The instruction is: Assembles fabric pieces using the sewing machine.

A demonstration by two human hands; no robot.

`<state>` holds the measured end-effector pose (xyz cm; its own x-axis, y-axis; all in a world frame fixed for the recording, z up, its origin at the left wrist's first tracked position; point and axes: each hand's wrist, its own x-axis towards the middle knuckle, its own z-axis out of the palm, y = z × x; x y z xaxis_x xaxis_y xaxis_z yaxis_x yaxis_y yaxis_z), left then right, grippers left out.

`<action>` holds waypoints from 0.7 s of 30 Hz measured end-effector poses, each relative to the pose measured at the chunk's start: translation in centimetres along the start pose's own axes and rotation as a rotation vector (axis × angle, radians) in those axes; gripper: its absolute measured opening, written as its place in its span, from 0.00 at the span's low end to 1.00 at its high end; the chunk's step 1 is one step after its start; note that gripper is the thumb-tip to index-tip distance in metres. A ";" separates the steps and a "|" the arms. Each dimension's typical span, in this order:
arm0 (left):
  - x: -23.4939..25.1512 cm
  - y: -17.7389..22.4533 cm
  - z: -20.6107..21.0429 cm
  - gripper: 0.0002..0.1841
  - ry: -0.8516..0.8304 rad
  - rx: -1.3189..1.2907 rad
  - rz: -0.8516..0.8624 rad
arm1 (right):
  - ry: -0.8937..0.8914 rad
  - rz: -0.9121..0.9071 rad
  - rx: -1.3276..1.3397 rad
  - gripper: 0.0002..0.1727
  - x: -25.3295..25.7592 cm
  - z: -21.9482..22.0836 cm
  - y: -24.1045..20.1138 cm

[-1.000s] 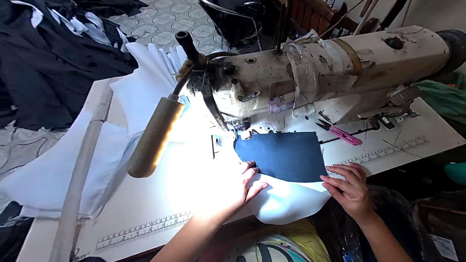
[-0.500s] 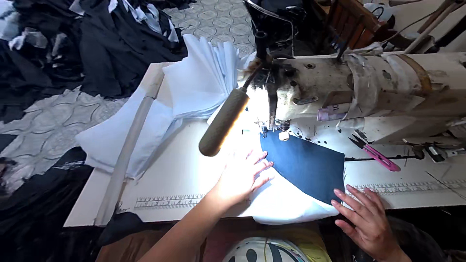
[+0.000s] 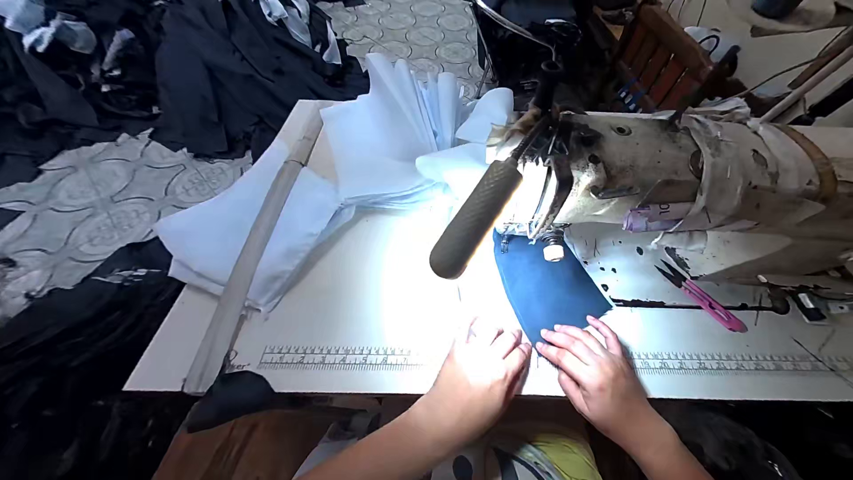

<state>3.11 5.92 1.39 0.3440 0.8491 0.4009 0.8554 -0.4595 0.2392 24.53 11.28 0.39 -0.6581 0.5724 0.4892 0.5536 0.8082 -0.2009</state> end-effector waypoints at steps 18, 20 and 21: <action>8.9 -10.5 -1.9 0.17 -0.347 -0.240 -0.199 | -0.345 0.163 0.124 0.19 11.0 2.2 3.1; 9.6 -11.4 -0.7 0.15 -0.271 -0.258 -0.197 | -0.241 0.180 0.121 0.18 10.9 3.1 3.6; 9.8 -11.8 -0.3 0.14 -0.235 -0.256 -0.199 | -0.198 0.206 0.122 0.18 10.8 3.3 3.6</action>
<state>-3.72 19.61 2.74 0.2857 0.9510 0.1184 0.8004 -0.3048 0.5162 17.70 20.80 2.20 -0.6320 0.7319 0.2549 0.6282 0.6764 -0.3846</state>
